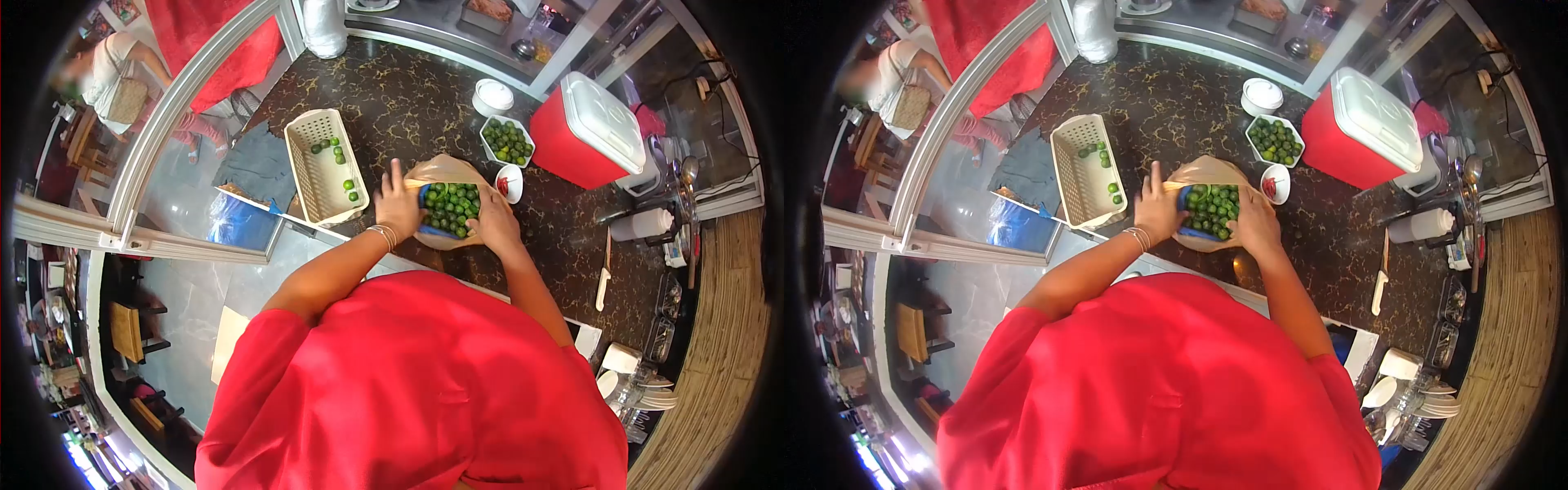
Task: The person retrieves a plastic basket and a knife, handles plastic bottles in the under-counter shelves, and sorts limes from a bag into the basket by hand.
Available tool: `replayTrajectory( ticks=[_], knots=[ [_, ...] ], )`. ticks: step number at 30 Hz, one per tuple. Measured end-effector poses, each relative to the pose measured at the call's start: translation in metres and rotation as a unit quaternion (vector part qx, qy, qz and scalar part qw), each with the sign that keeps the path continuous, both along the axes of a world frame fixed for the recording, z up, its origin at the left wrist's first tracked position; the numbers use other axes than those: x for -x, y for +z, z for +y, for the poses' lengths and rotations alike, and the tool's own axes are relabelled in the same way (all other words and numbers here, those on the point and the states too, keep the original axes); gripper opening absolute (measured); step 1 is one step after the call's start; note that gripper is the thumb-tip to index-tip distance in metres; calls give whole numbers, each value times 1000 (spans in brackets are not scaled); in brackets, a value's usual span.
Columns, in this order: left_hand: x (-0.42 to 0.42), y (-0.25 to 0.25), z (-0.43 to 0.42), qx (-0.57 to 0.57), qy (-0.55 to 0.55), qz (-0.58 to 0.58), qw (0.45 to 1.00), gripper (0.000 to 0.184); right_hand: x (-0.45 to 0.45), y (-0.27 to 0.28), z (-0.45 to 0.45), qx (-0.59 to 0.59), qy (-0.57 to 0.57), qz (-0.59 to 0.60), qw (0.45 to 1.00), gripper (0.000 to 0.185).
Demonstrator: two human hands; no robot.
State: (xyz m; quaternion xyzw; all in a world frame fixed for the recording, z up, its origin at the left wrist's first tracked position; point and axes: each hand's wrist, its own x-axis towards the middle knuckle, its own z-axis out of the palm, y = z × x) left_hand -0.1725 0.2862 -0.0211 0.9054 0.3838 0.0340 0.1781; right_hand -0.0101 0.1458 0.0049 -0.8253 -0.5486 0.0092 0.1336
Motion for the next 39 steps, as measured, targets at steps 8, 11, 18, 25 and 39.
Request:
replayTrajectory(
  ticks=[8, 11, 18, 25, 39],
  knots=[
    [2, -43, -5, 213, -46, -202, 955, 85, 17, -56, -24, -153, -257, 71, 952, 61],
    [-12, -35, 4, 173, -105, -307, 930, 76, 5, -98, 1, -97, -335, 359, 866, 60],
    [-20, 26, 38, 321, -43, -222, 920, 70, -18, -41, 38, -216, -218, 580, 755, 37],
    [6, -50, 32, 245, -89, -232, 937, 83, -23, -37, 10, -167, -340, 598, 706, 32],
    [6, -22, -7, 249, -62, -252, 933, 122, -35, -54, -17, -205, -260, 634, 699, 33]
  ],
)
